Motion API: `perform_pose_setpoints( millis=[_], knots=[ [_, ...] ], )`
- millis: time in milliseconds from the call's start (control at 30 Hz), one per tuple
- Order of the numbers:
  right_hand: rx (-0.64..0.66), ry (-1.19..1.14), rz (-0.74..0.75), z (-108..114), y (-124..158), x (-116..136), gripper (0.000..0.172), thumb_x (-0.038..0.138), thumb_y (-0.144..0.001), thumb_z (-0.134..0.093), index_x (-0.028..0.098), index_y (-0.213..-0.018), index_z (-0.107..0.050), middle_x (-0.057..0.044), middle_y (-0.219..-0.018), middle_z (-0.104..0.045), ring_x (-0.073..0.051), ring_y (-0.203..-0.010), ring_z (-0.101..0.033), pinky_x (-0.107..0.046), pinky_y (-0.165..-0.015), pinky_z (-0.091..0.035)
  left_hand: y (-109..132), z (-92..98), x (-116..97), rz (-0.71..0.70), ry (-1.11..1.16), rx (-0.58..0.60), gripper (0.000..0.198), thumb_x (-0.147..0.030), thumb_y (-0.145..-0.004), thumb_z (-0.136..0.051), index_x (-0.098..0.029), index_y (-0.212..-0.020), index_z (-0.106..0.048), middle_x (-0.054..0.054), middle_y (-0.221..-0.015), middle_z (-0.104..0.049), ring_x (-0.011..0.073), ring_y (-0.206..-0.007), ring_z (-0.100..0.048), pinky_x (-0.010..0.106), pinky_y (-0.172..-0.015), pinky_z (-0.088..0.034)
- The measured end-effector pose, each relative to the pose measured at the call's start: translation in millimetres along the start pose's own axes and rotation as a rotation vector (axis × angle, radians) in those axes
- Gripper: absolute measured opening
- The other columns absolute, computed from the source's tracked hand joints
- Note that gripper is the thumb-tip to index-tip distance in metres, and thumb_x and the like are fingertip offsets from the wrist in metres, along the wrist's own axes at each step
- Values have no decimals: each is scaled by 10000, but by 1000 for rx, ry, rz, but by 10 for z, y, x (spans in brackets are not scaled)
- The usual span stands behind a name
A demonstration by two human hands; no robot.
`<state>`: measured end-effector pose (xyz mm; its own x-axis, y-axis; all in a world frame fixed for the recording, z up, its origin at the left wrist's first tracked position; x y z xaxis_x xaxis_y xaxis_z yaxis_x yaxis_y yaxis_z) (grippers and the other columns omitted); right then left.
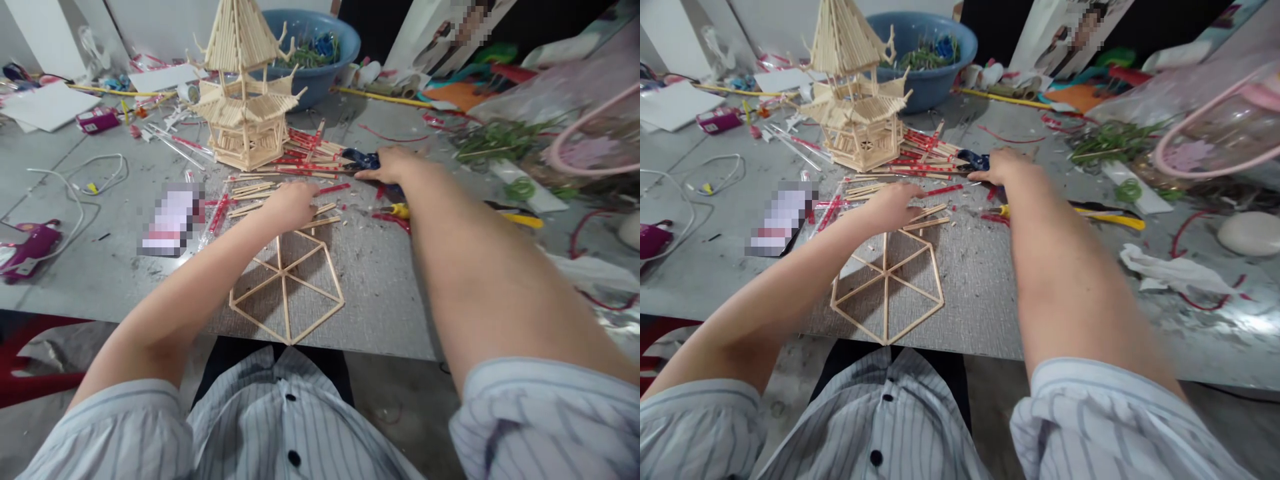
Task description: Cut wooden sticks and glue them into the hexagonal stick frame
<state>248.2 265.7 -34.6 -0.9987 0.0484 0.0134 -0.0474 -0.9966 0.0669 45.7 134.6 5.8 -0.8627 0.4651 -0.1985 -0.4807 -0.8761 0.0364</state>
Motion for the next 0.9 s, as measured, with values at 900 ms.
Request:
perform_pose_setpoints(
  millis=[900],
  knots=[
    [-274,-356,649,-144,1648,822,340,200,-930,-454,208,-1153,-710,-88,-1212,-711,-239,-1147,-646,-433,-1017,-479,583,-83,1035,279,-206,-140,260,-241,-863,-507,-141,-972,-721,133,-1042,-704,289,-1088,-612,380,-981,-467]
  ],
)
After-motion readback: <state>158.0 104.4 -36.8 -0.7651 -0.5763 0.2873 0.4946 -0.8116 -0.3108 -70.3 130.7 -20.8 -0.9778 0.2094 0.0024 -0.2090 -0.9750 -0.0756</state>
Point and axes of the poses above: each hand's wrist, its own y-axis away from the middle knuckle, its own z-axis out of the back of the hand, x = y × z, the point moved 8 cm from there along -y, towards the middle knuckle
